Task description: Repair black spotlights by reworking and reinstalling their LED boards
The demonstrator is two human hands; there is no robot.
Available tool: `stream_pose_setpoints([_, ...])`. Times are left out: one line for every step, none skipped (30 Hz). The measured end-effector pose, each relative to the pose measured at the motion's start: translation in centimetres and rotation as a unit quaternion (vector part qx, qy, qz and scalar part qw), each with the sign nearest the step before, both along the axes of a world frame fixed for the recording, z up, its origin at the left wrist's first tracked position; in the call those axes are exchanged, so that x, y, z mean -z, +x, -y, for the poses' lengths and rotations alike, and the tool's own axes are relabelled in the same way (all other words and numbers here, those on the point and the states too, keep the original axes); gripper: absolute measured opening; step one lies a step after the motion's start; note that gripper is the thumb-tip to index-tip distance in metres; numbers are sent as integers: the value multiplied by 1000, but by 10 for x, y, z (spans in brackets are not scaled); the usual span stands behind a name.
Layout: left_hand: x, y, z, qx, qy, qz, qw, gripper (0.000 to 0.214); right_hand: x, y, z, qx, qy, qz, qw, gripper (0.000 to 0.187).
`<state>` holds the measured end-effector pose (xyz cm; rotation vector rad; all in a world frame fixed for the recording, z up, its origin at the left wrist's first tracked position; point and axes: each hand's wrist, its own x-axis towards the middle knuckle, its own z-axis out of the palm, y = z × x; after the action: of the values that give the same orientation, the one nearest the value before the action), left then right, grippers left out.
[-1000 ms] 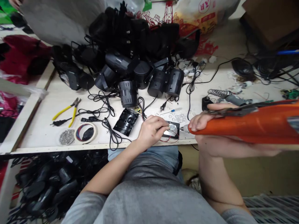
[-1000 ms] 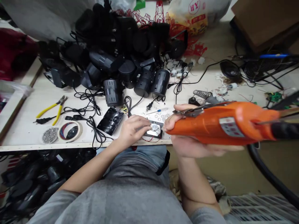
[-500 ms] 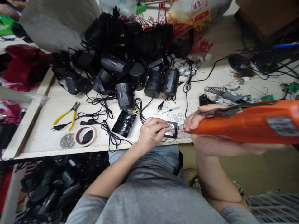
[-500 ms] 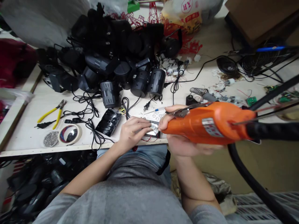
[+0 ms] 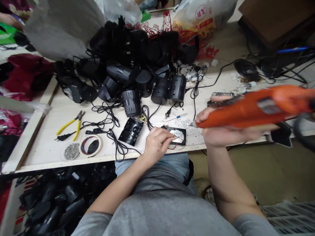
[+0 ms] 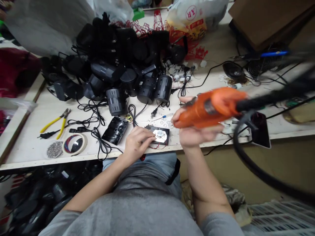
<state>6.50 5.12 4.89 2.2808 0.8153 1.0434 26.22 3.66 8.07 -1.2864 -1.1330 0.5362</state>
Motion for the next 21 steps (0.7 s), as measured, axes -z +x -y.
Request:
stream_pose_setpoints([2, -1, 3, 5, 4, -3, 1000, 16, 3, 1, -12, 27, 26, -18, 999, 106])
stream_pose_setpoints([4, -2, 7, 15, 9, -9, 1000, 15, 4, 3, -22, 51, 49, -43, 997, 101])
stream_pose_setpoints([6, -2, 10, 28, 16, -18, 999, 15, 4, 6, -29, 63, 62, -66, 994, 94])
stream_pose_setpoints([7, -1, 14, 40, 25, -29, 998, 15, 3, 9, -33, 63, 61, -84, 993, 87])
stream_pose_setpoints([9, -1, 17, 48, 34, -41, 997, 15, 2, 12, -33, 60, 56, -91, 992, 83])
stream_pose_setpoints([11, -1, 19, 53, 44, -52, 996, 15, -1, 15, -30, 60, 45, -73, 994, 79])
stream_pose_setpoints([12, -1, 20, 54, 53, -60, 995, 15, -3, 17, -24, 74, 34, -30, 996, 75])
stream_pose_setpoints([13, -2, 21, 54, 61, -63, 995, 14, -5, 18, -17, 107, 26, 28, 994, 69])
stream_pose_setpoints([14, -3, 21, 54, 69, -60, 994, 13, -6, 18, -8, 149, 21, 93, 984, 61])
stream_pose_setpoints([15, -3, 21, 54, 75, -55, 994, 12, -5, 15, 2, 189, 16, 159, 969, 52])
stream_pose_setpoints([16, -4, 20, 55, 80, -48, 994, 11, -4, 11, 11, 206, 8, 210, 956, 46])
stream_pose_setpoints([16, -5, 20, 57, 84, -44, 994, 11, 0, 4, 20, 182, -6, 253, 950, 40])
stream_pose_setpoints([17, -6, 20, 57, 88, -42, 994, 12, 4, -4, 27, 121, -25, 290, 949, 33])
stream_pose_setpoints([17, -6, 20, 56, 91, -43, 993, 13, 9, -12, 32, 46, -51, 320, 945, 28])
stream_pose_setpoints([17, -7, 20, 53, 94, -45, 993, 14, 13, -20, 35, -14, -73, 350, 934, 23])
stream_pose_setpoints([16, -7, 19, 50, 98, -47, 993, 15, 16, -27, 38, -51, -89, 373, 922, 18])
stream_pose_setpoints([16, -7, 19, 48, 102, -50, 992, 15, 17, -32, 39, -70, -96, 389, 913, 15])
stream_pose_setpoints([15, -7, 19, 46, 104, -53, 992, 15, 15, -35, 41, -68, -93, 398, 910, 14])
stream_pose_setpoints([15, -8, 19, 47, 105, -55, 992, 15, 9, -36, 44, -53, -83, 399, 912, 13])
stream_pose_setpoints([14, -7, 19, 49, 105, -56, 992, 15, 0, -34, 47, -31, -67, 396, 915, 12])
stream_pose_setpoints([13, -7, 19, 52, 104, -56, 992, 14, -12, -29, 52, -4, -45, 396, 917, 13])
